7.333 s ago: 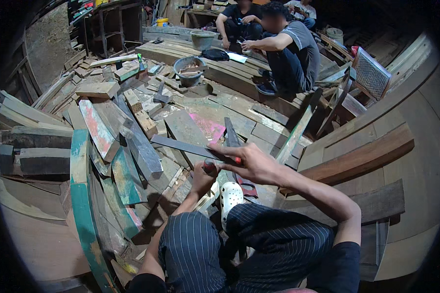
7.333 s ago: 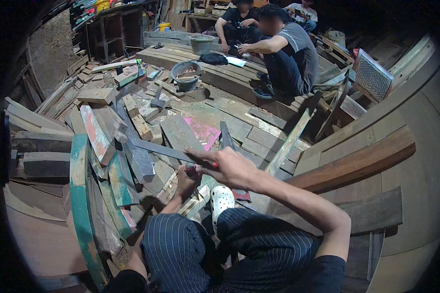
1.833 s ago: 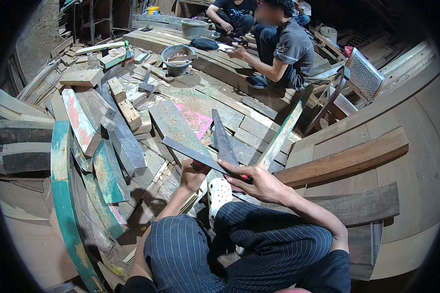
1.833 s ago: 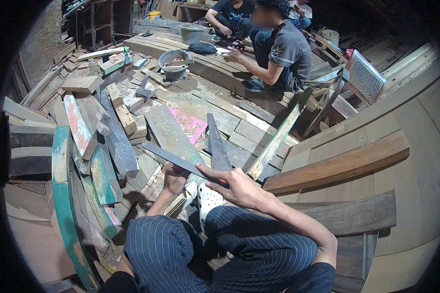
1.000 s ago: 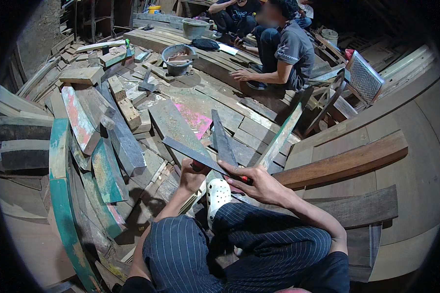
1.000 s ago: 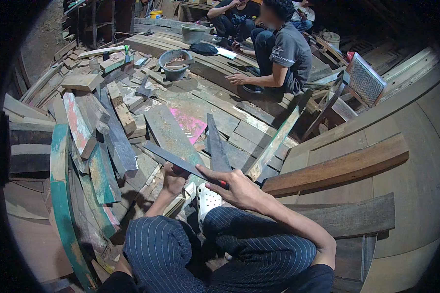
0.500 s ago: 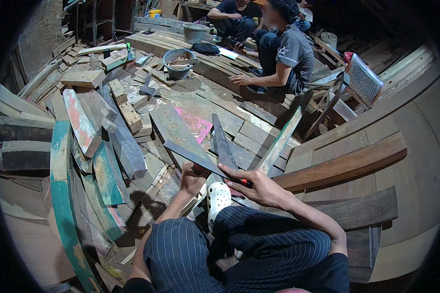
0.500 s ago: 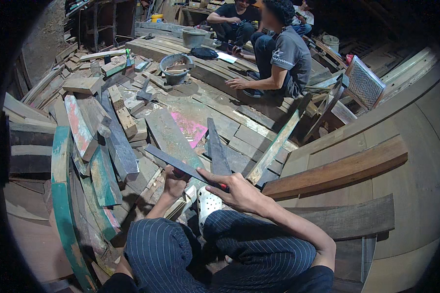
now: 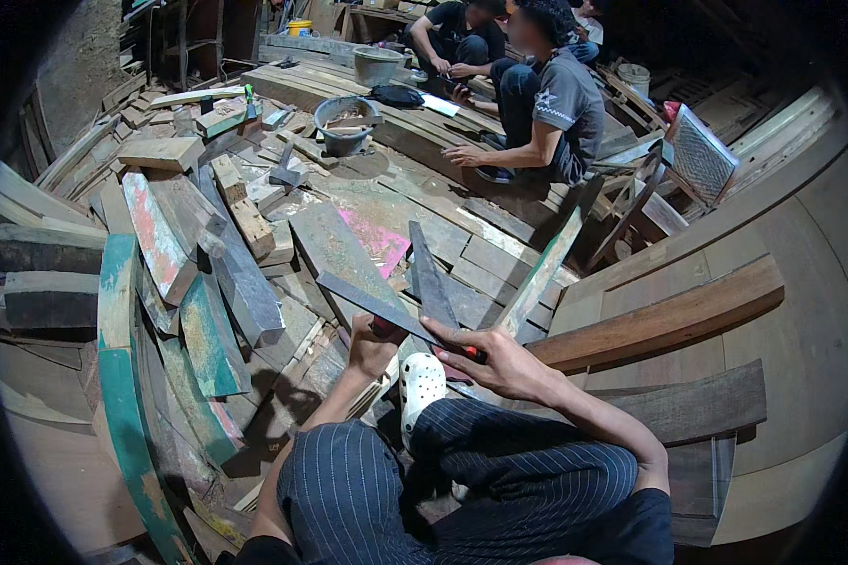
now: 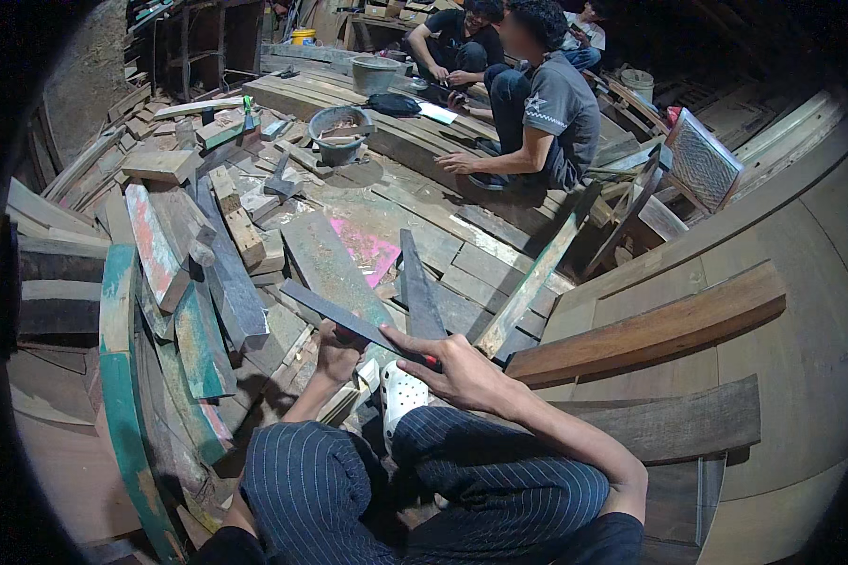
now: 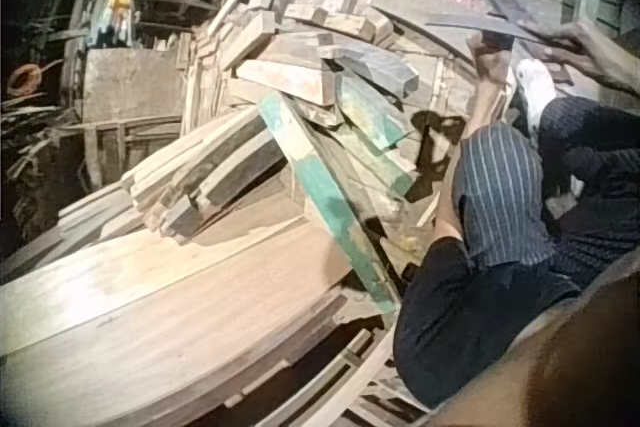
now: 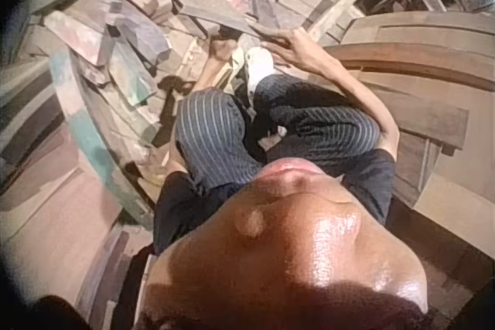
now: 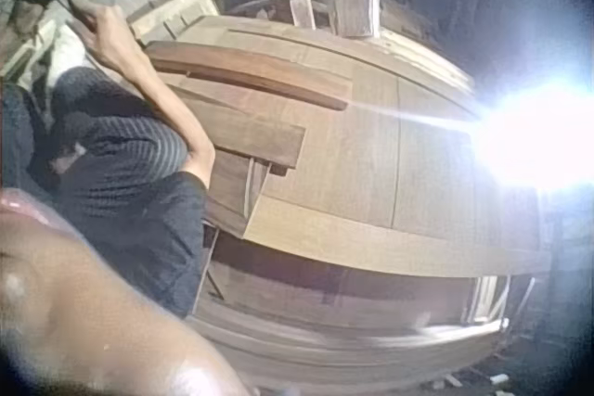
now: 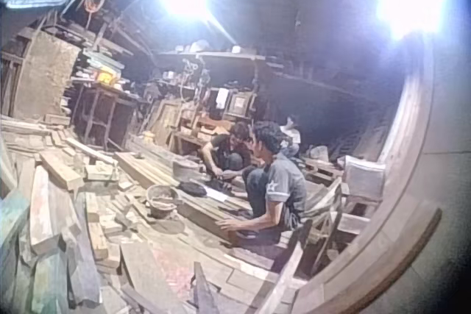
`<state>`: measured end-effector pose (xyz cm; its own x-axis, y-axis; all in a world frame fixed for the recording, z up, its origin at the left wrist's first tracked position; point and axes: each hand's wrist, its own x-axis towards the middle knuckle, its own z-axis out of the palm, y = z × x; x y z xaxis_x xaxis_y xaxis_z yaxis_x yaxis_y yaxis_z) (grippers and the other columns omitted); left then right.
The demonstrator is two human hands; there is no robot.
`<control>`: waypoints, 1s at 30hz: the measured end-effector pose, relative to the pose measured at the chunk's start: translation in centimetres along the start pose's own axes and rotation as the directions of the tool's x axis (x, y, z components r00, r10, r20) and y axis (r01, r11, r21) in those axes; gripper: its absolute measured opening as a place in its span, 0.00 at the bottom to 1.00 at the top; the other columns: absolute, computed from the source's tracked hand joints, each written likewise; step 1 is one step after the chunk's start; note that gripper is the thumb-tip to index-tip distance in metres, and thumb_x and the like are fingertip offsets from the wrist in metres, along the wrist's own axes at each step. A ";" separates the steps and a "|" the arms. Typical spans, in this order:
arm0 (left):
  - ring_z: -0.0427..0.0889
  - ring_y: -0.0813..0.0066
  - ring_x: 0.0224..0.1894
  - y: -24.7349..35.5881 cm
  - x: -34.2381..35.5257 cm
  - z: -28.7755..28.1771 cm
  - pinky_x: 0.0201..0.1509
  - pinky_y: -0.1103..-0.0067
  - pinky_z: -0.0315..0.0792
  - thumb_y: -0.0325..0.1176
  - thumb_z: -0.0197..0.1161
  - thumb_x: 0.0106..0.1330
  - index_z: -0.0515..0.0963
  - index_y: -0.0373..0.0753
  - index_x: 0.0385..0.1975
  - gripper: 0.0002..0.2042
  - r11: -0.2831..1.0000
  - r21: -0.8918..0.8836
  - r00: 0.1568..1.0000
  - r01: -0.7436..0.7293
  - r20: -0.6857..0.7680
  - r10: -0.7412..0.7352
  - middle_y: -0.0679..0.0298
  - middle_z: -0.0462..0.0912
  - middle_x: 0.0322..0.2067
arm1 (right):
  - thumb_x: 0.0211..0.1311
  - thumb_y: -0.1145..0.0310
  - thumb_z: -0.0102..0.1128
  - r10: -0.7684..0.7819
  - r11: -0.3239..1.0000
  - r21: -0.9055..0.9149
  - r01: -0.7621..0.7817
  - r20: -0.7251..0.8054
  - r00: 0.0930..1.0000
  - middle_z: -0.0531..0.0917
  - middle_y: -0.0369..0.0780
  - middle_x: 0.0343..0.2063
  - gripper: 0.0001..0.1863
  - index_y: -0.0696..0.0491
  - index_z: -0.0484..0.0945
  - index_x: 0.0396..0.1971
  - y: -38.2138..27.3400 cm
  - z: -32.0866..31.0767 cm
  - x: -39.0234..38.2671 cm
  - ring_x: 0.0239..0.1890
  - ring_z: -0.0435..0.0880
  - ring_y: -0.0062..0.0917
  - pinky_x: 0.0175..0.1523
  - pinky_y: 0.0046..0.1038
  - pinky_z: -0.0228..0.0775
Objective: Shave or smooth a piece of wood using a wood rasp or file.
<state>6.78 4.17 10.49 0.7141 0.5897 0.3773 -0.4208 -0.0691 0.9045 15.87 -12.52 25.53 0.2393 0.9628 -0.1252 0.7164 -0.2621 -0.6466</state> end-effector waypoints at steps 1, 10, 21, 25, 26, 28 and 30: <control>0.66 0.86 0.14 -0.3 0.2 -0.3 0.16 0.82 0.58 0.33 0.64 0.61 0.72 0.39 0.18 0.12 0.996 0.032 0.996 -0.083 0.023 0.082 0.73 0.69 0.13 | 0.67 0.63 0.56 -0.023 1.000 0.016 0.023 -0.012 1.000 0.83 0.56 0.34 0.26 0.39 0.65 0.65 0.1 0.1 0.0 0.29 0.82 0.21 0.37 0.38 0.73; 0.66 0.87 0.14 -1.9 -0.1 -0.3 0.16 0.84 0.58 0.30 0.63 0.62 0.71 0.40 0.20 0.11 0.999 -0.040 1.000 -0.020 0.018 0.021 0.73 0.69 0.13 | 0.67 0.63 0.55 0.087 0.996 0.015 -0.088 0.062 0.994 0.84 0.52 0.36 0.26 0.43 0.64 0.65 -0.9 -0.5 -0.1 0.30 0.79 0.17 0.40 0.33 0.74; 0.67 0.87 0.14 -0.7 0.1 -0.3 0.16 0.84 0.58 0.30 0.64 0.61 0.71 0.39 0.19 0.11 0.998 0.023 0.998 -0.065 0.011 0.064 0.74 0.69 0.14 | 0.67 0.63 0.56 -0.047 0.999 0.012 0.048 -0.031 0.998 0.82 0.56 0.29 0.26 0.41 0.65 0.65 0.2 0.2 0.0 0.21 0.72 0.18 0.35 0.36 0.72; 0.67 0.87 0.14 -1.1 -0.1 -0.5 0.16 0.83 0.58 0.29 0.65 0.59 0.72 0.39 0.19 0.10 1.000 -0.015 1.000 -0.007 0.005 0.007 0.74 0.70 0.14 | 0.67 0.64 0.55 0.037 0.999 0.011 -0.037 0.030 0.999 0.81 0.56 0.26 0.26 0.40 0.65 0.65 -0.7 -0.3 0.0 0.20 0.71 0.18 0.34 0.36 0.71; 0.67 0.87 0.14 -1.8 -0.2 -0.6 0.16 0.83 0.58 0.29 0.65 0.59 0.72 0.39 0.19 0.10 1.000 -0.015 1.000 -0.007 0.005 0.007 0.74 0.70 0.14 | 0.67 0.64 0.55 0.037 0.999 0.010 -0.037 0.030 0.999 0.81 0.56 0.26 0.26 0.40 0.65 0.65 -0.7 -0.2 0.0 0.20 0.71 0.18 0.34 0.36 0.71; 0.67 0.87 0.15 -2.5 -0.3 -1.0 0.16 0.84 0.58 0.29 0.66 0.59 0.73 0.38 0.21 0.08 0.992 -0.010 0.992 -0.127 0.013 0.128 0.73 0.71 0.15 | 0.67 0.65 0.56 -0.038 0.998 0.052 0.039 -0.023 0.999 0.81 0.56 0.25 0.26 0.40 0.65 0.64 -0.3 0.1 0.1 0.18 0.71 0.19 0.33 0.35 0.71; 0.67 0.87 0.15 -2.4 -0.3 -1.1 0.16 0.84 0.58 0.29 0.66 0.59 0.74 0.38 0.22 0.08 0.993 -0.047 0.993 -0.111 0.020 0.112 0.73 0.71 0.15 | 0.67 0.64 0.56 -0.012 1.000 0.011 0.012 -0.010 1.000 0.82 0.54 0.27 0.26 0.41 0.66 0.64 -0.4 0.1 0.1 0.22 0.74 0.18 0.34 0.34 0.72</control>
<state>7.01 5.02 7.96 0.6733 0.5620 0.4804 -0.5236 -0.0962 0.8465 15.57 -12.30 25.69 0.2371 0.9652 -0.1101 0.7122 -0.2498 -0.6560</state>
